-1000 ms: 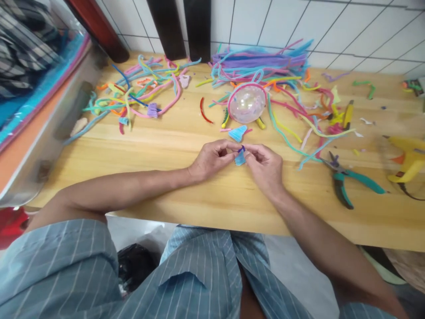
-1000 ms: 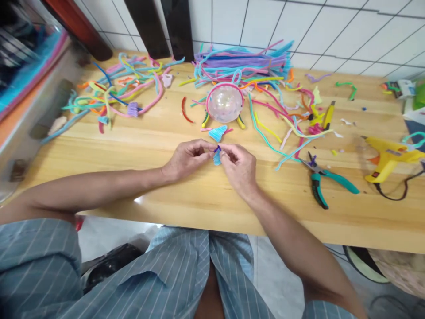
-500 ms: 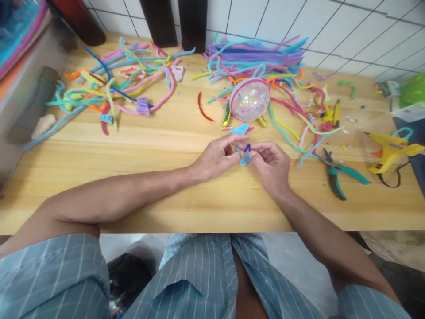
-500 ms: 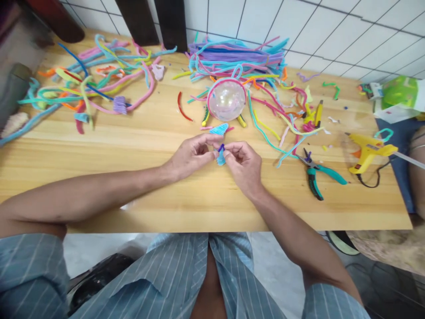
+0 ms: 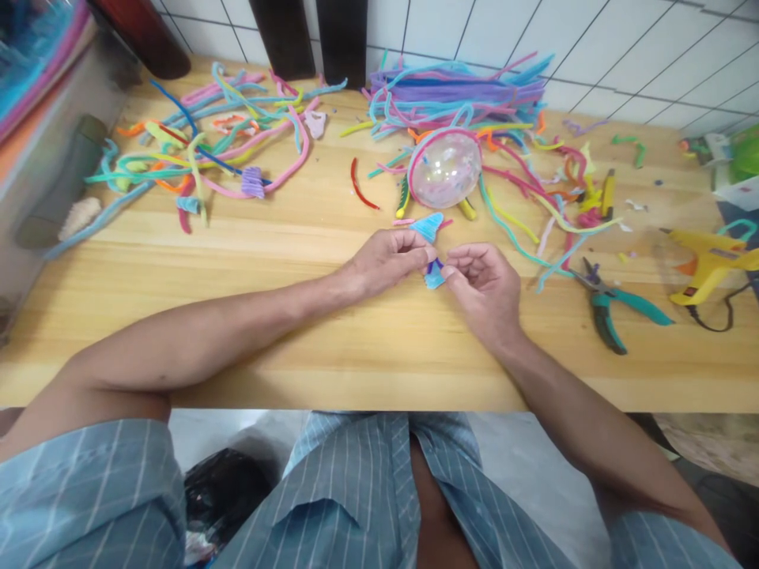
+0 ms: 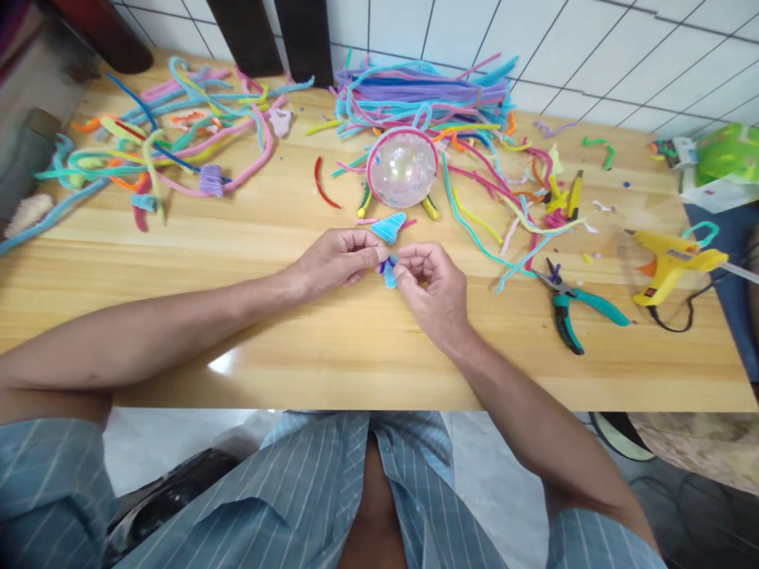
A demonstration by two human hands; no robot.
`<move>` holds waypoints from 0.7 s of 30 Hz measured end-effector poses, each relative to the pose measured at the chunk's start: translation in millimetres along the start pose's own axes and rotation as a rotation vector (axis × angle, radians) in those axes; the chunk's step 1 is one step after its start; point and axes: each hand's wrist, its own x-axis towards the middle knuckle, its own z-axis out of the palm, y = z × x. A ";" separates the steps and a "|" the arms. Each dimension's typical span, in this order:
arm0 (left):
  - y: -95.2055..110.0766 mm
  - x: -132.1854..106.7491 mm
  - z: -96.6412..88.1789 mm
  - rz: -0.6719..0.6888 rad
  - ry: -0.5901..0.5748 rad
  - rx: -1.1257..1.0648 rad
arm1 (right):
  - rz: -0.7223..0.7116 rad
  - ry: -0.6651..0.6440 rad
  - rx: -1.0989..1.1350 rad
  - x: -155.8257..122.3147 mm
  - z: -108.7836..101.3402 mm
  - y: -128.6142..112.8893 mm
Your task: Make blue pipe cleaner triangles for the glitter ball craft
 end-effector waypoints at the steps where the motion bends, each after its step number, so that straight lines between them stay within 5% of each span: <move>1: -0.9 0.1 0.7 0.025 -0.003 0.007 | -0.005 0.011 0.003 -0.1 -0.1 0.2; 6: -6.4 -1.8 3.9 0.130 0.041 0.083 | 0.002 0.024 0.037 -0.4 -1.2 0.3; 13: -9.6 -2.4 9.6 0.256 0.168 0.056 | 0.147 -0.126 0.066 1.8 -2.4 -4.4; 21: -6.8 -7.1 18.6 0.266 0.162 0.010 | 0.179 -0.140 0.086 2.0 2.5 -6.4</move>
